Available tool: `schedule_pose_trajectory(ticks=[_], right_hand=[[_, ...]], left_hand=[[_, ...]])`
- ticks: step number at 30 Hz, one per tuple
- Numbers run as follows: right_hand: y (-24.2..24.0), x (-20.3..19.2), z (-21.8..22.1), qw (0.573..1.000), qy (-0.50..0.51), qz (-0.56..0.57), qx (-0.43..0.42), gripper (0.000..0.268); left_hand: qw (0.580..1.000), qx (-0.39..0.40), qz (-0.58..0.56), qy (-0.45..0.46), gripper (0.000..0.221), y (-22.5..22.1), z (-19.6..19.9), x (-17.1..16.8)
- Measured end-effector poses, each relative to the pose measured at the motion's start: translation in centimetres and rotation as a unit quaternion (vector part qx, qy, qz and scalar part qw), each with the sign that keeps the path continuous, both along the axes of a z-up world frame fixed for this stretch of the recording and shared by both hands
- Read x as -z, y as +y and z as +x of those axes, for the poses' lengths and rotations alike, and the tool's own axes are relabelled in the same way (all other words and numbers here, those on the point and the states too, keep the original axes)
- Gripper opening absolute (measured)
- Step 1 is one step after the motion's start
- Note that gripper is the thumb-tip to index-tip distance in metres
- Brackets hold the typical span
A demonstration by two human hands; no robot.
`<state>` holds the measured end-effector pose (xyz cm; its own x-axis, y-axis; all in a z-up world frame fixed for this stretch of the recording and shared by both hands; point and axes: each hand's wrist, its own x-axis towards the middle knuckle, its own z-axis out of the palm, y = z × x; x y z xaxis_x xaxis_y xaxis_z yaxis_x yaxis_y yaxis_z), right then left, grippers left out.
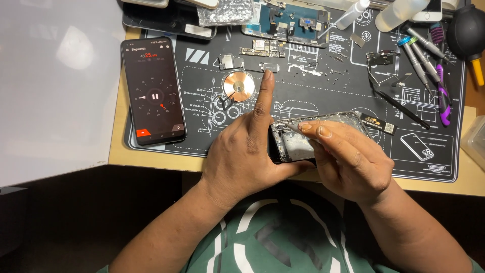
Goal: Preparing a smartphone frame for assembly by removing old adhesive and small components using tweezers and a scraper.
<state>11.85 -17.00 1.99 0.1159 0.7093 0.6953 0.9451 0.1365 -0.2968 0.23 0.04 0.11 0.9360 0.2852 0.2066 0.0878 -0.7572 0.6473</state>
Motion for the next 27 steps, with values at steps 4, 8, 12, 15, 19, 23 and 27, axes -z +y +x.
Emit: schedule_pose_trajectory(ticks=[4,8,12,15,19,23,27], right_hand=[[-0.1,0.0,0.0,1.000,0.002,-0.007,0.000,0.032],[-0.1,0.0,-0.1,1.000,0.016,-0.007,0.000,0.026],[0.0,-0.3,-0.2,0.999,0.018,-0.013,-0.024,0.022],[0.2,-0.4,-0.1,1.000,0.013,-0.008,-0.023,0.022],[0.4,-0.3,-0.3,1.000,0.022,-0.009,-0.011,0.019],[0.8,-0.4,-0.7,0.999,0.038,-0.008,-0.022,0.017],[1.2,-0.6,-0.7,0.998,0.034,-0.024,-0.056,0.014]], left_hand=[[1.000,-0.002,-0.010,0.002,0.143,0.0,0.0,-0.2],[1.000,-0.001,0.000,-0.016,0.144,0.0,0.0,0.2],[1.000,0.007,-0.008,-0.028,0.135,0.1,-0.1,0.5],[0.999,0.005,0.000,-0.048,0.128,0.1,-0.2,0.6],[0.999,0.004,-0.008,-0.049,0.134,0.1,-0.1,0.5],[0.999,-0.005,-0.031,-0.035,0.130,0.0,-0.1,0.2],[0.999,-0.001,-0.048,-0.022,0.122,0.2,-0.3,0.1]])
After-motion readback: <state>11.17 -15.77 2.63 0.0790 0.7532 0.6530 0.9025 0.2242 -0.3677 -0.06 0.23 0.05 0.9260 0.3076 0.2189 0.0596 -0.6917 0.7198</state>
